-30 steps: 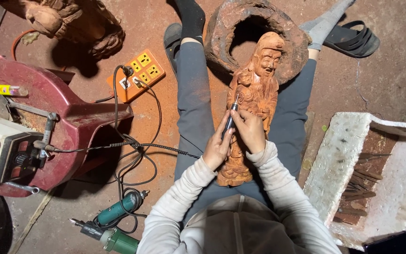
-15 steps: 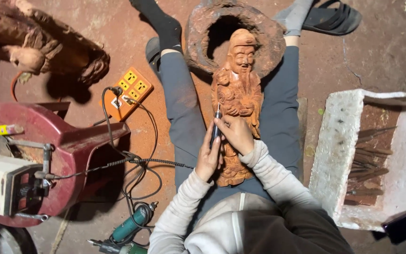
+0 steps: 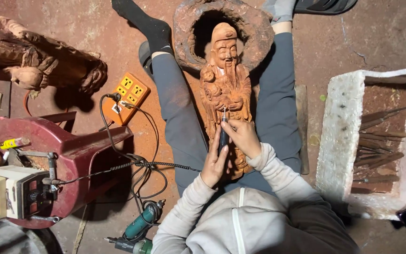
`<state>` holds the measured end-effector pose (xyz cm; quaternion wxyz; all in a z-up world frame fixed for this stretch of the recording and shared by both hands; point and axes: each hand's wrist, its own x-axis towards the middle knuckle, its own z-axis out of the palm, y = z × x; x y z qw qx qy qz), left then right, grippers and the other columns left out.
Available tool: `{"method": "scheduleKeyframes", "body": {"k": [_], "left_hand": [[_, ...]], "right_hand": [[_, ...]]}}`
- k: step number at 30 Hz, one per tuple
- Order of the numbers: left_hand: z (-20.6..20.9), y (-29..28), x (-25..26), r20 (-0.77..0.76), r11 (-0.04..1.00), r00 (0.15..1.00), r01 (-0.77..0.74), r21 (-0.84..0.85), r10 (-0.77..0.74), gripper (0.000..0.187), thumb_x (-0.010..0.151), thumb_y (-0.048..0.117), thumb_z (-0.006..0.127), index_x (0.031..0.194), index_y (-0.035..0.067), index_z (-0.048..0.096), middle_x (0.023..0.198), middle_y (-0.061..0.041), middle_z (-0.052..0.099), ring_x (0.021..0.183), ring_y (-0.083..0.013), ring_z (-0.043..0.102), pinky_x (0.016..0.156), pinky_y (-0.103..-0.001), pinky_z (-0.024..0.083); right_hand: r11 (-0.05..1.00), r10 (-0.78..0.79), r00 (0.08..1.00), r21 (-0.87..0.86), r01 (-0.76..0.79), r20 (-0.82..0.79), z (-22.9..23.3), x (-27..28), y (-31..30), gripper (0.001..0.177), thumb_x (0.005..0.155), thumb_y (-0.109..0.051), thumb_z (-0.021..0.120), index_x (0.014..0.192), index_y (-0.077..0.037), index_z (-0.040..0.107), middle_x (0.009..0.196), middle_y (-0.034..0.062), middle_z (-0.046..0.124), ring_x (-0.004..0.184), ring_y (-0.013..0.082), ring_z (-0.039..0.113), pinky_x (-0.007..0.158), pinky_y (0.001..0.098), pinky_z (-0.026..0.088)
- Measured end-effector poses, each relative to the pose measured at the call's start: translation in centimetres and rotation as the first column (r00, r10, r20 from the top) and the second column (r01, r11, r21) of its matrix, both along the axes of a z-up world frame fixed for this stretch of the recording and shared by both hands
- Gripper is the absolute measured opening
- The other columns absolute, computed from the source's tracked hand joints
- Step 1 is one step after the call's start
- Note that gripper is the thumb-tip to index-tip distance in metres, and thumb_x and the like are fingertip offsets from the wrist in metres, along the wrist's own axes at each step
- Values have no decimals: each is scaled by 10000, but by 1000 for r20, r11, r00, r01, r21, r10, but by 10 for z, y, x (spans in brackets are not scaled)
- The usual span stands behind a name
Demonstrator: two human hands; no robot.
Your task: Using a handheld rotary tool to carve and refine details on a wooden statue while sitting on the floor.
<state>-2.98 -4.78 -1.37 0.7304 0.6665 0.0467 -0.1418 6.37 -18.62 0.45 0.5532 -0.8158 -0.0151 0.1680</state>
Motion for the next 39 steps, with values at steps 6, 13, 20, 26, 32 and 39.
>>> {"method": "scheduleKeyframes", "body": {"k": [6, 13, 20, 26, 32, 39], "left_hand": [[3, -8, -19, -41, 999, 999, 35, -6, -35, 621, 1086, 191, 371, 1626, 87, 83, 1345, -309, 580, 553, -222, 667, 391, -288, 580], [13, -22, -5, 0, 992, 998, 62, 110, -62, 625, 1086, 191, 350, 1634, 102, 62, 839, -206, 710, 527, -253, 668, 429, -332, 582], [26, -29, 13, 7, 991, 997, 79, 104, -80, 703, 1074, 132, 405, 1638, 103, -13, 1049, -205, 734, 818, -263, 737, 682, -398, 636], [19, -28, 15, -47, 999, 998, 38, -8, -38, 727, 1057, 90, 450, 1637, 126, 14, 1159, -235, 700, 908, -273, 735, 760, -423, 662], [18, -30, 13, -32, 999, 999, 20, 27, -19, 705, 1028, 58, 467, 1615, 76, 77, 1448, -231, 424, 1192, -285, 587, 960, -396, 532], [13, -37, 7, -113, 989, 993, -55, -135, 40, 740, 1055, 50, 435, 1633, 173, -11, 1229, -225, 619, 1048, -275, 693, 833, -439, 655]], "right_hand": [[999, -3, 995, 50, 8, -100, -12, -19, -14, 460, 1016, -381, 633, 634, -127, 664, 433, 37, 617, 489, 165, 605, 560, 280, 496], [999, -38, 999, -32, 38, 4, -5, -8, -20, 471, 1013, -372, 655, 611, -128, 633, 431, 50, 593, 486, 186, 601, 523, 283, 466], [998, -46, 999, -33, 46, -3, -1, 8, -18, 476, 1031, -416, 634, 655, -124, 647, 481, 86, 585, 499, 173, 556, 505, 311, 458], [998, -52, 999, -37, 53, 14, -3, 12, -18, 474, 1037, -411, 626, 670, -112, 647, 507, 105, 584, 518, 244, 602, 493, 336, 461], [998, -42, 999, -37, 43, 34, -4, 14, -18, 476, 1041, -391, 623, 676, -85, 619, 549, 144, 575, 550, 283, 604, 506, 364, 460], [999, -6, 998, -35, 8, 57, -8, 14, -19, 494, 1048, -399, 608, 666, -85, 601, 564, 153, 576, 591, 318, 636, 528, 368, 473]]}}
